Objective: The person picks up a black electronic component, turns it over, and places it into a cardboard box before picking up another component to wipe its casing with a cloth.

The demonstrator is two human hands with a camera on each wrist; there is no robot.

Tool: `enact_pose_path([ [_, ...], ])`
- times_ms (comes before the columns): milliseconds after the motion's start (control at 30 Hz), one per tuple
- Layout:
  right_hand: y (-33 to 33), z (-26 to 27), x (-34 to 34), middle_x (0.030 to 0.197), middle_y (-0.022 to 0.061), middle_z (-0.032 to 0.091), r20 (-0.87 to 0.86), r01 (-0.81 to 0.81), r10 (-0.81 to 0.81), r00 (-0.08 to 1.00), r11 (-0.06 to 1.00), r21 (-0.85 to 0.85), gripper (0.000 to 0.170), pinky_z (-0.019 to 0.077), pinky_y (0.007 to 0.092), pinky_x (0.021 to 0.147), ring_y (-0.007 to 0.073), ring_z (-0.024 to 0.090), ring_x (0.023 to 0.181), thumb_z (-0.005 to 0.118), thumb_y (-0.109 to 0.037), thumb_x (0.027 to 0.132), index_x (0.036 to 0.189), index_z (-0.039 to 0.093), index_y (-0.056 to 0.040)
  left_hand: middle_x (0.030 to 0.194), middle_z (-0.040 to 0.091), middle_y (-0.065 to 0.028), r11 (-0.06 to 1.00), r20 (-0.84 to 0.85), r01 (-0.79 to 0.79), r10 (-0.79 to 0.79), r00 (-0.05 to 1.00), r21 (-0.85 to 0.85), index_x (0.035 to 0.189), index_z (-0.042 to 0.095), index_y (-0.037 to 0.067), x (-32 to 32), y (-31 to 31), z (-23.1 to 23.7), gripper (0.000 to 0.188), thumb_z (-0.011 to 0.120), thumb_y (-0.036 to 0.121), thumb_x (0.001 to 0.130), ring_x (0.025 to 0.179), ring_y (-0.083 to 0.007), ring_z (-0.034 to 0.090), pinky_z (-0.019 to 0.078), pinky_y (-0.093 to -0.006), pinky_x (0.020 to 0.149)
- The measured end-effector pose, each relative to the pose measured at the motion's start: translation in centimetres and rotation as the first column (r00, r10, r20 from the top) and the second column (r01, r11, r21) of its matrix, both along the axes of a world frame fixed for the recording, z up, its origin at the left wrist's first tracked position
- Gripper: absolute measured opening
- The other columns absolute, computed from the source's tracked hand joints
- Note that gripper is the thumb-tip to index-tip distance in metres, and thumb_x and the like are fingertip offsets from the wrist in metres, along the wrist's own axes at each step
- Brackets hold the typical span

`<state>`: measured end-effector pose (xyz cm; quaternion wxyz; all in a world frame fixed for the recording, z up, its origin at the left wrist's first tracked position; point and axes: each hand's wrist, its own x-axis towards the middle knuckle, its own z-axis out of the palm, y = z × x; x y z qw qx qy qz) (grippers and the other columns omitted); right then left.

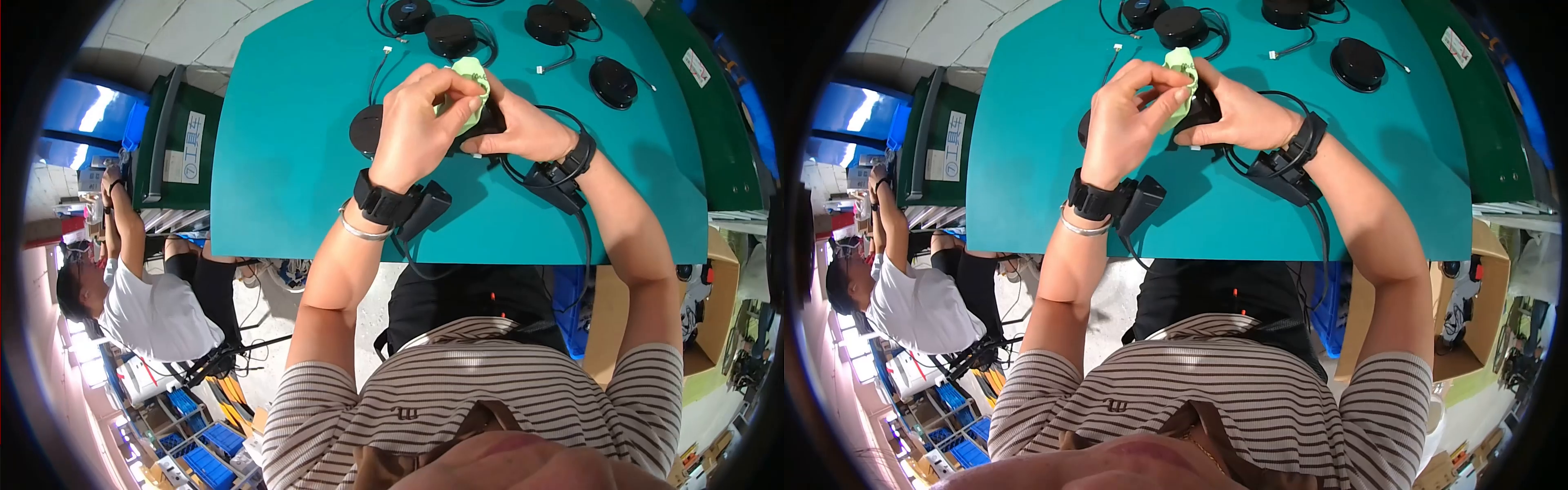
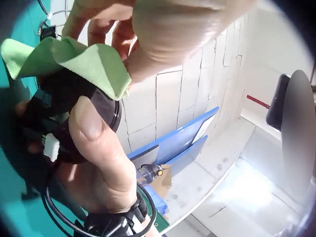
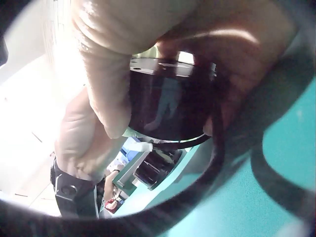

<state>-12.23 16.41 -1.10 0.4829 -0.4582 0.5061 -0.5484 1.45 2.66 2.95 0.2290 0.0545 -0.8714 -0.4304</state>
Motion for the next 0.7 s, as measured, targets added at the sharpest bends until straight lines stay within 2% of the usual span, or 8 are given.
enact_pose_path([
  [67, -0.4, 0.0, 0.3, 0.121, 0.0092, 0.055, -0.097, 0.039, -0.042, 0.994, 0.999, -0.032, 0.079, 0.0479, 0.0294, 0.090, 0.0141, 0.055, 0.107, 0.077, -0.011, 0.079, 0.142, 0.030, -0.0030, 0.090, 0.061, -0.0048, 0.999, -0.027, -0.038, 0.038, 0.999, 0.020, 0.096, 0.071, 0.002, 0.0, -0.3, -0.1, 0.011, 0.071, 0.006, 0.086, 0.083, -0.0139, 0.065, 0.0548, -0.0267, 0.075],
  [133, -0.7, -0.9, 0.1, 0.116, 0.0084, 0.057, -0.382, 0.042, -0.176, 0.907, 0.942, -0.333, 0.074, 0.0520, 0.0300, 0.081, 0.0123, 0.061, 0.095, 0.076, -0.010, 0.080, 0.139, 0.032, -0.0032, 0.090, 0.061, -0.0044, 0.999, -0.015, 0.013, -0.012, 1.000, 0.053, 0.096, 0.070, 0.002, 0.1, -0.5, -0.3, 0.011, 0.071, 0.005, 0.086, 0.083, -0.0132, 0.064, 0.0537, -0.0267, 0.075],
  [167, -0.7, -1.0, -0.1, 0.116, 0.0084, 0.057, -0.384, 0.043, -0.177, 0.906, 0.942, -0.332, 0.074, 0.0520, 0.0300, 0.081, 0.0123, 0.061, 0.095, 0.076, -0.010, 0.080, 0.139, 0.032, -0.0032, 0.090, 0.061, -0.0044, 0.998, -0.017, 0.016, -0.015, 1.000, 0.054, 0.096, 0.070, 0.002, 0.0, -0.4, -0.3, 0.011, 0.071, 0.005, 0.086, 0.083, -0.0132, 0.064, 0.0537, -0.0267, 0.075],
  [233, -0.9, -0.8, 0.0, 0.109, 0.0074, 0.059, -0.563, -0.002, -0.287, 0.775, 0.890, -0.457, 0.070, 0.0532, 0.0295, 0.074, 0.0110, 0.063, 0.084, 0.076, -0.010, 0.080, 0.137, 0.034, -0.0035, 0.091, 0.062, -0.0042, 0.996, -0.020, 0.090, -0.090, 0.996, 0.013, 0.096, 0.070, 0.002, 0.2, -0.2, -0.2, 0.011, 0.071, 0.006, 0.086, 0.082, -0.0128, 0.063, 0.0528, -0.0268, 0.076],
  [267, -0.7, -0.4, 0.2, 0.109, 0.0074, 0.059, -0.562, -0.005, -0.283, 0.777, 0.890, -0.455, 0.070, 0.0532, 0.0295, 0.074, 0.0110, 0.063, 0.084, 0.076, -0.010, 0.080, 0.137, 0.034, -0.0035, 0.091, 0.062, -0.0042, 0.996, -0.018, 0.086, -0.086, 0.996, 0.015, 0.096, 0.070, 0.002, 0.1, -0.1, -0.2, 0.011, 0.071, 0.006, 0.086, 0.082, -0.0128, 0.063, 0.0528, -0.0268, 0.076],
  [333, -0.1, 0.7, 0.9, 0.104, 0.0065, 0.061, -0.167, 0.092, -0.104, 0.980, 0.992, -0.081, 0.069, 0.0528, 0.0291, 0.074, 0.0118, 0.063, 0.083, 0.075, -0.010, 0.081, 0.136, 0.034, -0.0038, 0.091, 0.062, -0.0041, 0.999, -0.032, 0.003, -0.001, 1.000, 0.051, 0.096, 0.070, 0.001, -0.1, 0.2, -0.2, 0.011, 0.071, 0.006, 0.086, 0.082, -0.0130, 0.063, 0.0523, -0.0271, 0.077],
  [533, -0.2, 0.4, 0.9, 0.097, 0.0050, 0.062, -0.104, 0.097, -0.108, 0.989, 0.989, -0.111, 0.067, 0.0529, 0.0282, 0.073, 0.0114, 0.064, 0.082, 0.071, -0.005, 0.082, 0.137, 0.032, -0.0044, 0.092, 0.061, -0.0054, 0.995, -0.103, -0.029, 0.038, 0.994, 0.093, 0.098, 0.070, 0.001, -0.5, 0.2, -1.5, 0.013, 0.071, 0.006, 0.086, 0.084, -0.0133, 0.063, 0.0519, -0.0270, 0.076],
  [700, 0.0, 0.5, 1.0, 0.102, 0.0052, 0.061, -0.124, 0.108, -0.119, 0.985, 0.990, -0.085, 0.071, 0.0532, 0.0277, 0.073, 0.0108, 0.064, 0.082, 0.071, -0.004, 0.082, 0.139, 0.029, -0.0050, 0.095, 0.060, -0.0055, 0.994, -0.099, 0.012, -0.002, 0.995, 0.108, 0.098, 0.070, 0.003, -0.4, -0.1, -1.5, 0.014, 0.072, 0.010, 0.086, 0.085, -0.0140, 0.062, 0.0521, -0.0269, 0.074],
])
